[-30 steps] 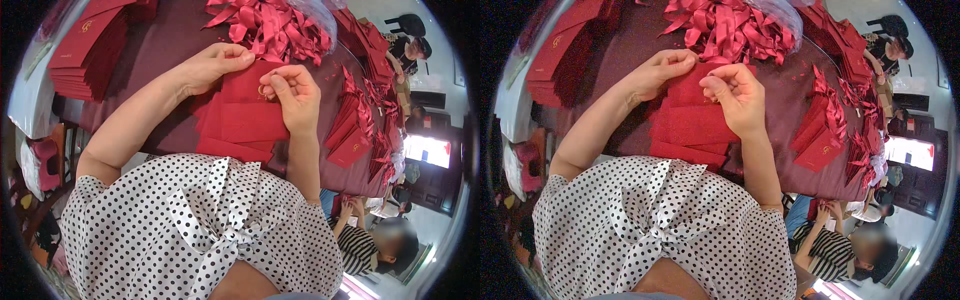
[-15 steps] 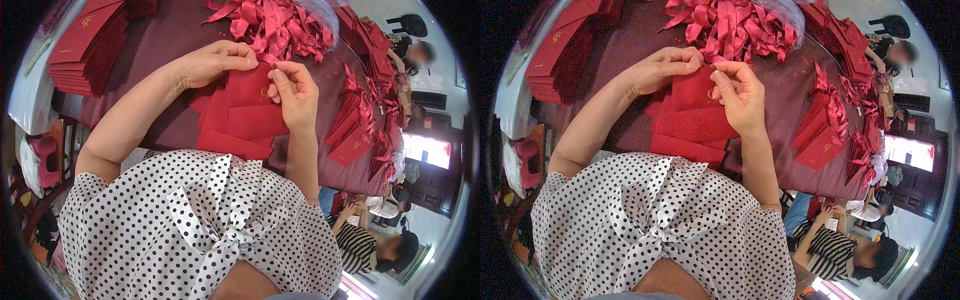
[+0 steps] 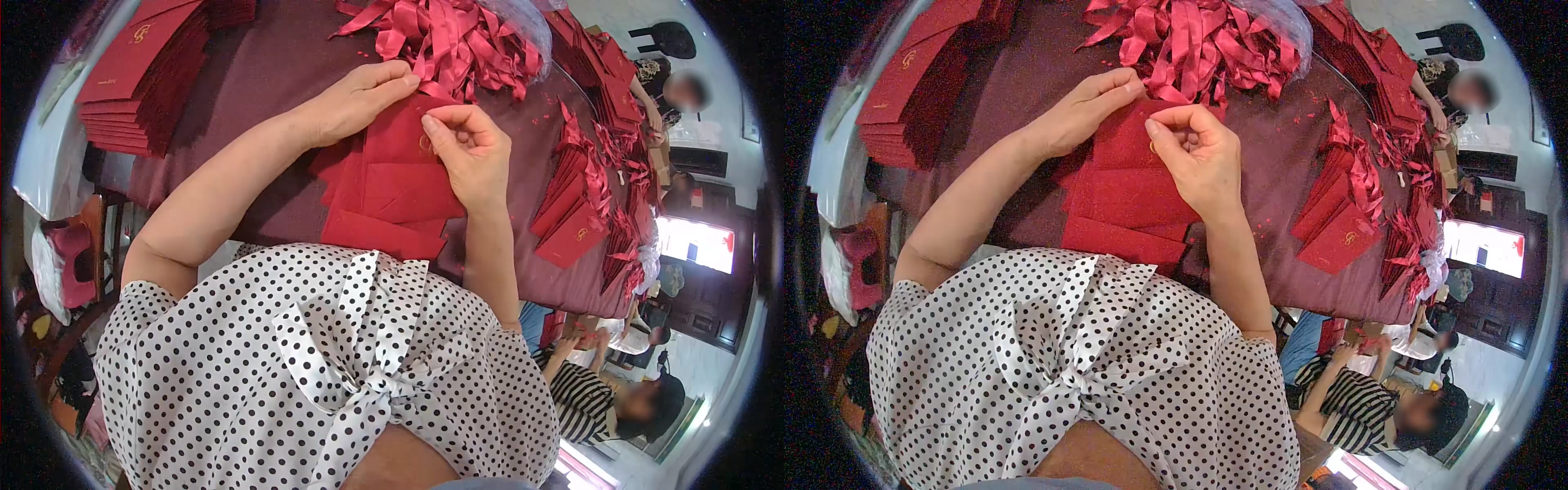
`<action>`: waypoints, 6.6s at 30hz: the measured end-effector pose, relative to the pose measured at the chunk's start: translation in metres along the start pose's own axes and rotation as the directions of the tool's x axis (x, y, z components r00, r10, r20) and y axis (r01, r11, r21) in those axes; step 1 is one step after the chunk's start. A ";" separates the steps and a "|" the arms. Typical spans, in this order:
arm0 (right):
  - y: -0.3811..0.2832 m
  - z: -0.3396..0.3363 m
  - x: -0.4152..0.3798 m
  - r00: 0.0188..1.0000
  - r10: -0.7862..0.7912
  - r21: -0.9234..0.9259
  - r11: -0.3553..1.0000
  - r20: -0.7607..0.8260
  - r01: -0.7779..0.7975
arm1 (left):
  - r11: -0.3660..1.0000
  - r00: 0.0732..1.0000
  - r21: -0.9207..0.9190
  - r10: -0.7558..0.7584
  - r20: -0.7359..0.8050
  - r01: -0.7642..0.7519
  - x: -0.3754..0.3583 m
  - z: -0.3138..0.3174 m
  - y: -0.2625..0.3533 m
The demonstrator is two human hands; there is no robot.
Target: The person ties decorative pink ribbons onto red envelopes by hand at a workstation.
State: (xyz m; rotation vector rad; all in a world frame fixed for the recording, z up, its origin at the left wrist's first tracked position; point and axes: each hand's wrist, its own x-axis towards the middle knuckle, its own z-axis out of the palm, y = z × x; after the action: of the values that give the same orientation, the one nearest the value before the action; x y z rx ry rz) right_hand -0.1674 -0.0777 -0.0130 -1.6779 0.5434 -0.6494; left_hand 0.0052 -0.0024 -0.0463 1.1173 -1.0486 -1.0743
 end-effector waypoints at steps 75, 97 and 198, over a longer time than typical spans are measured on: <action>-0.073 -0.026 -0.041 0.949 -0.285 -0.396 0.863 0.133 0.314 | 0.830 0.958 -0.554 0.212 0.193 -0.072 -0.001 -0.022 0.037; 0.006 -0.014 0.000 0.813 0.015 0.812 0.014 0.583 -0.583 | 0.413 0.651 0.506 0.424 0.629 -0.757 -0.013 0.039 0.081; -0.029 0.001 0.001 0.933 -0.332 -0.725 0.609 0.136 0.323 | 0.606 0.908 0.743 0.419 0.003 -0.282 -0.022 0.027 0.041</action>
State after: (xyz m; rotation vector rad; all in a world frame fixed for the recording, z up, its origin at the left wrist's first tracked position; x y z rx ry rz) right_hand -0.1661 -0.0719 0.0158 -2.6046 0.5455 -0.7552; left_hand -0.0205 0.0193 -0.0041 1.5104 -1.5446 -0.1836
